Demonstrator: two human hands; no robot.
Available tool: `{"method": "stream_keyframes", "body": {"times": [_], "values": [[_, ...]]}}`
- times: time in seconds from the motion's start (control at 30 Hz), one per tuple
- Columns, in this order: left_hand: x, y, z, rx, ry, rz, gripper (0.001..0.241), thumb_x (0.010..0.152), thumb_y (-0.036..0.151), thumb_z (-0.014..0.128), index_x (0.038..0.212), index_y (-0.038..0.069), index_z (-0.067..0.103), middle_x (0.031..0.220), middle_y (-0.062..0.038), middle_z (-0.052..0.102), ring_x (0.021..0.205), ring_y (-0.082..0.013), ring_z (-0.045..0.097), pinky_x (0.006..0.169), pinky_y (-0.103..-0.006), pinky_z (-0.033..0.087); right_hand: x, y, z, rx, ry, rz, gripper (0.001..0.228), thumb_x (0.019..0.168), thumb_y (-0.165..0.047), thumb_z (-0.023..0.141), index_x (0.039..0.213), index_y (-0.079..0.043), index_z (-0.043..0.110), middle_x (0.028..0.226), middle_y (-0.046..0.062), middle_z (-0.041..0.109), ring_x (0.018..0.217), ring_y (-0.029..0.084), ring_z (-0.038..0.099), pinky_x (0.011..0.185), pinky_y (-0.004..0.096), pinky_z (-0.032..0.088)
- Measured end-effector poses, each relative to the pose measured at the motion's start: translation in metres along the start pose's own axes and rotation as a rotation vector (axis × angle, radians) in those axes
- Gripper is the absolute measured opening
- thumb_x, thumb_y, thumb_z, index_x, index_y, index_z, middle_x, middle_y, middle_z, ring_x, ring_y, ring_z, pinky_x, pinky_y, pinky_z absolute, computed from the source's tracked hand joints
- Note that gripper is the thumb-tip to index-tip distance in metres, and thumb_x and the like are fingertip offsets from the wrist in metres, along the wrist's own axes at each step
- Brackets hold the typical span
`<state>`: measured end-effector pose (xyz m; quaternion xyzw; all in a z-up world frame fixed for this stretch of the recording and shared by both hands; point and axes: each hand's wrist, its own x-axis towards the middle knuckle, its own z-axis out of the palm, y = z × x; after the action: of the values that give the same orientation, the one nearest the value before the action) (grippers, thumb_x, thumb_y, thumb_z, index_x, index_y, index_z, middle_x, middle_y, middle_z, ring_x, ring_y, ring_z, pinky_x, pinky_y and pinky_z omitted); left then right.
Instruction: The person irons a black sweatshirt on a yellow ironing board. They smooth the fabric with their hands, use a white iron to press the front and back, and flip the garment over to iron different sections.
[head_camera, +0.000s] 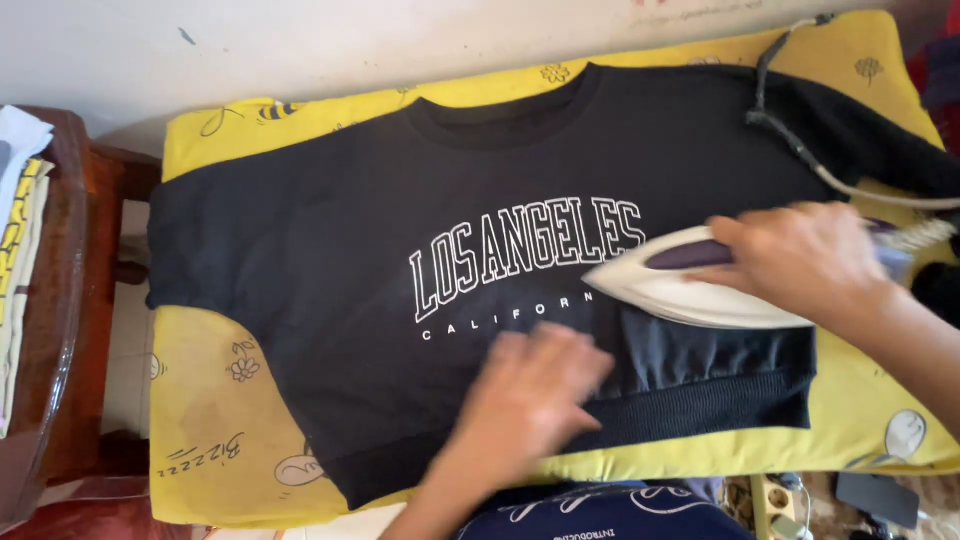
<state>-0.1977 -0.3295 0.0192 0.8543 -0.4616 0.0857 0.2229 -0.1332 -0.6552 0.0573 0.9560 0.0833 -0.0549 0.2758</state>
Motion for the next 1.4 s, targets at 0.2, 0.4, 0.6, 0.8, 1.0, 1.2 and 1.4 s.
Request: {"method": "stream_keyframes", "body": {"times": [0.2,0.4,0.6,0.8,1.0,1.2,1.4], "values": [[-0.015,0.014,0.094,-0.115,-0.236,0.092,0.069,0.096,0.061,0.046,0.155,0.027,0.047,0.17,-0.007,0.038,0.157,-0.036,0.034,0.111,-0.0801,0.025,0.152,0.0,-0.002,0.019,0.223,-0.017,0.069,0.078,-0.093,0.053,0.102,-0.031,0.068,0.075,0.006,0.076,0.075,0.031,0.079,0.059,0.042,0.059],[-0.017,0.015,0.094,-0.091,-0.202,0.084,0.07,0.094,0.063,0.047,0.155,0.028,0.048,0.168,-0.005,0.042,0.156,-0.0354,0.038,0.115,-0.0766,0.026,0.291,0.022,-0.005,0.168,0.141,0.259,0.074,0.082,-0.084,0.069,0.107,-0.016,0.081,0.092,0.012,0.078,0.086,0.036,0.076,0.064,0.04,0.055],[-0.016,0.015,0.088,-0.019,-0.266,0.106,0.085,0.085,0.066,0.061,0.159,0.031,0.041,0.171,-0.004,0.036,0.158,-0.0335,0.034,0.116,-0.0742,0.024,0.212,0.02,-0.011,0.012,0.144,0.052,0.073,0.08,-0.087,0.06,0.103,-0.021,0.079,0.096,0.011,0.081,0.094,0.032,0.079,0.075,0.043,0.061],[-0.014,0.013,0.09,-0.103,-0.307,0.103,0.086,0.084,0.063,0.061,0.159,0.026,0.039,0.172,-0.006,0.031,0.159,-0.0365,0.027,0.115,-0.078,0.018,0.149,0.078,0.034,0.093,-0.11,0.393,0.077,0.092,-0.089,0.051,0.113,-0.021,0.081,0.101,0.011,0.084,0.095,0.031,0.08,0.071,0.039,0.061],[-0.016,0.013,0.092,-0.058,-0.275,0.118,0.087,0.084,0.065,0.059,0.16,0.027,0.039,0.172,-0.006,0.033,0.158,-0.0374,0.028,0.114,-0.0787,0.02,0.166,0.094,0.034,0.012,-0.057,0.358,0.078,0.087,-0.092,0.05,0.108,-0.024,0.084,0.106,0.007,0.085,0.098,0.029,0.082,0.074,0.037,0.06],[-0.017,0.011,0.091,-0.058,-0.197,0.158,0.087,0.079,0.061,0.069,0.156,0.027,0.048,0.169,-0.009,0.043,0.155,-0.0391,0.041,0.109,-0.081,0.027,0.175,-0.008,-0.047,0.136,-0.065,-0.097,0.057,0.088,-0.08,0.052,0.107,-0.028,0.066,0.096,0.007,0.077,0.094,0.033,0.076,0.069,0.045,0.059],[-0.027,0.012,0.106,-0.083,-0.099,0.138,0.051,0.106,0.031,0.054,0.157,0.028,0.05,0.168,-0.009,0.05,0.155,-0.0382,0.048,0.109,-0.0812,0.033,0.304,-0.082,-0.076,0.241,0.206,-0.1,0.057,0.084,-0.072,0.071,0.107,-0.02,0.078,0.102,0.014,0.078,0.096,0.039,0.075,0.07,0.044,0.056]]}}
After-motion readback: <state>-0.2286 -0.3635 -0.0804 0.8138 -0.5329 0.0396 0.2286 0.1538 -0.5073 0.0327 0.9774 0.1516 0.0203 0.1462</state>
